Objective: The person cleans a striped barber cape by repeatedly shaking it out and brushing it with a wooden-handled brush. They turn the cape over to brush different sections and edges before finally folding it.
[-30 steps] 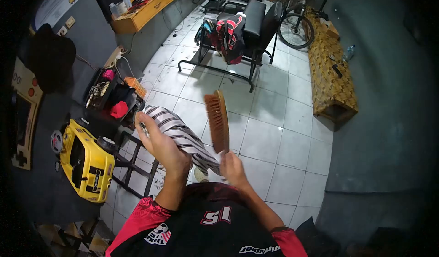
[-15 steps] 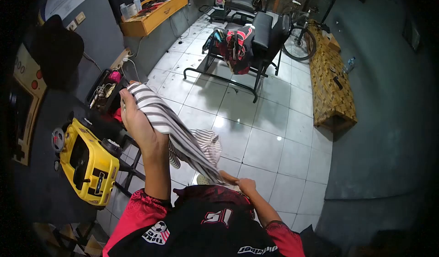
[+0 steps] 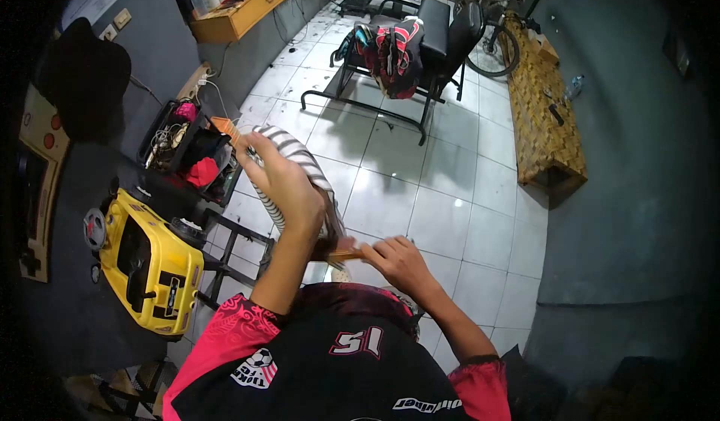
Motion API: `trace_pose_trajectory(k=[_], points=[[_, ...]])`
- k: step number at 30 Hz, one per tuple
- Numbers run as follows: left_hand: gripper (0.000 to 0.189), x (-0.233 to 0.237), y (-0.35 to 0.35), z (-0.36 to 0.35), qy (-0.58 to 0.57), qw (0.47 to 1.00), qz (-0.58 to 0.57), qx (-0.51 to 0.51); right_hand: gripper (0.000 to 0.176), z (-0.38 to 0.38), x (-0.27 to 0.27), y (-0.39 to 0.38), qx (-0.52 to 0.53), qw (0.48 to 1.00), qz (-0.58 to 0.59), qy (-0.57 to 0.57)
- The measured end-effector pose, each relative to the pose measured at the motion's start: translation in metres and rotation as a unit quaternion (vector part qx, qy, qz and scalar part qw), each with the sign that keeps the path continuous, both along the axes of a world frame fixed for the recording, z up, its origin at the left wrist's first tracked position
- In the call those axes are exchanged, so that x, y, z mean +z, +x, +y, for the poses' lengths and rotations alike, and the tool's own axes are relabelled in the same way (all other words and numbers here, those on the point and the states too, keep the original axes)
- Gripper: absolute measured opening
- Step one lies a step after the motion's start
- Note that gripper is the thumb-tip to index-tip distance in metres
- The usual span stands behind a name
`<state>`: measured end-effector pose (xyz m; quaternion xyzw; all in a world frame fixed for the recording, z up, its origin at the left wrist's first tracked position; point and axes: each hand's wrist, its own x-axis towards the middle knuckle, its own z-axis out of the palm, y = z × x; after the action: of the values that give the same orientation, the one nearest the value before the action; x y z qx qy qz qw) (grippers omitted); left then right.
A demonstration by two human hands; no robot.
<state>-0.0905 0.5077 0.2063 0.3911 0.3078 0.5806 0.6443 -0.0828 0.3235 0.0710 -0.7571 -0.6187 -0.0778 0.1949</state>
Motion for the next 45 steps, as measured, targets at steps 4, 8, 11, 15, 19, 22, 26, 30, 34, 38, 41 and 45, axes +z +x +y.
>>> trace_pose_trajectory(k=[4,8,11,15,19,22,26,30,34,38,41,45], points=[[0.032,-0.017,-0.022,-0.006,0.019,1.000,0.023,0.008,0.017,0.056,0.032,0.007,-0.005,0.978,-0.045,0.206],[0.031,0.005,-0.050,0.006,-0.008,0.996,-0.082,-0.026,0.013,0.083,-0.008,0.038,-0.070,0.977,-0.036,0.199],[0.031,0.048,-0.074,0.028,-0.038,0.985,-0.144,-0.084,0.013,0.072,-0.105,0.062,-0.198,0.978,0.059,0.029],[0.033,0.064,-0.078,0.058,0.019,0.975,-0.160,-0.150,0.018,0.019,-0.217,0.066,-0.280,0.927,0.121,-0.217],[0.036,0.051,-0.032,0.066,-0.018,0.979,-0.173,-0.105,0.015,0.011,-0.220,0.038,-0.243,0.924,0.033,-0.292],[0.034,0.021,0.004,0.066,-0.013,0.990,-0.133,-0.044,0.015,0.021,-0.184,0.013,-0.170,0.934,0.006,-0.315],[0.034,-0.007,0.022,0.049,-0.020,0.997,-0.072,-0.033,0.018,0.034,-0.054,-0.019,-0.067,0.977,0.046,-0.198],[0.036,-0.017,0.011,0.017,-0.024,0.999,-0.006,-0.025,0.022,0.045,0.023,-0.011,-0.026,0.997,-0.001,0.079],[0.038,-0.002,-0.030,-0.009,-0.043,0.999,0.017,-0.020,0.028,0.058,0.009,0.020,-0.086,0.967,-0.019,0.239],[0.032,0.045,-0.081,0.005,-0.011,0.977,-0.149,-0.150,0.021,0.050,-0.085,0.063,-0.137,0.981,-0.002,0.140],[0.033,0.070,-0.097,0.032,0.028,0.960,-0.191,-0.202,0.018,0.010,-0.179,0.070,-0.197,0.980,0.024,0.007],[0.035,0.080,-0.086,0.056,0.043,0.958,-0.206,-0.193,0.019,-0.043,-0.257,0.051,-0.243,0.941,0.019,-0.236]])
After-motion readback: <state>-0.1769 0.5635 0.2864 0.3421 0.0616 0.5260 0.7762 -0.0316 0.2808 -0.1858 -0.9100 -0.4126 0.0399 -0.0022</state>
